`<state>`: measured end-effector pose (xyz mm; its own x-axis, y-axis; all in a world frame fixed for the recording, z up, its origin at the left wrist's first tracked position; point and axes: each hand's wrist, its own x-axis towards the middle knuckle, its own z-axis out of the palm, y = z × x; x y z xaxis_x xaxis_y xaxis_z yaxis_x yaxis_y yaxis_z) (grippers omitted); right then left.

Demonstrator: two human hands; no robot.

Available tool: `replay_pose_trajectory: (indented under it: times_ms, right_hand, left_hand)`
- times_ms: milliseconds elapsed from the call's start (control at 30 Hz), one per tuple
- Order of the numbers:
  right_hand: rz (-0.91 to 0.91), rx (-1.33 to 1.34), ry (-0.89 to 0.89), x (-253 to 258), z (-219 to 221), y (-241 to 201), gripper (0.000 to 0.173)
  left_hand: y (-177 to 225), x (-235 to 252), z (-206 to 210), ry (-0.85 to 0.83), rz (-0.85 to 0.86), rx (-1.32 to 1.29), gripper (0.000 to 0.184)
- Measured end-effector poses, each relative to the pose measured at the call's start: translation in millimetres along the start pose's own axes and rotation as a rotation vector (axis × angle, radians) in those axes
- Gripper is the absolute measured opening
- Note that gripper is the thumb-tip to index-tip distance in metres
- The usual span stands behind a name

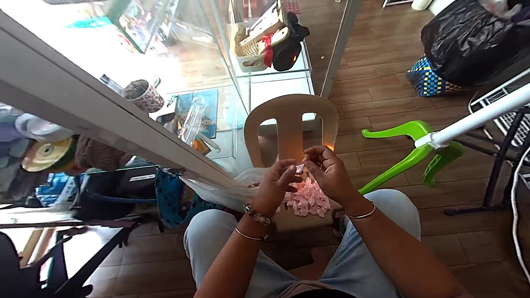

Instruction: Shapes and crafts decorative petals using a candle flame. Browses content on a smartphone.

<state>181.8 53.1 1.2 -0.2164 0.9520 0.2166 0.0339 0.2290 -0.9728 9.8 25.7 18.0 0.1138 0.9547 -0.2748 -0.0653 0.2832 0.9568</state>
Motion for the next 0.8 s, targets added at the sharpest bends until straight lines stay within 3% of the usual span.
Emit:
replay_pose_trajectory:
  times_ms: [167, 400, 800]
  right_hand:
    - [0.007, 0.009, 0.004, -5, -13, 0, 0.028]
    - [0.075, 0.068, 0.146, -6, -37, -2, 0.037]
    - [0.087, 0.046, 0.158, -14, -51, 4, 0.037]
  left_hand:
    - [1, 1, 7, -0.022, -0.156, -0.326, 0.023]
    - [-2, 4, 10, -0.009, -0.111, -0.263, 0.023]
    - [-7, 9, 13, -0.015, -0.078, -0.198, 0.027]
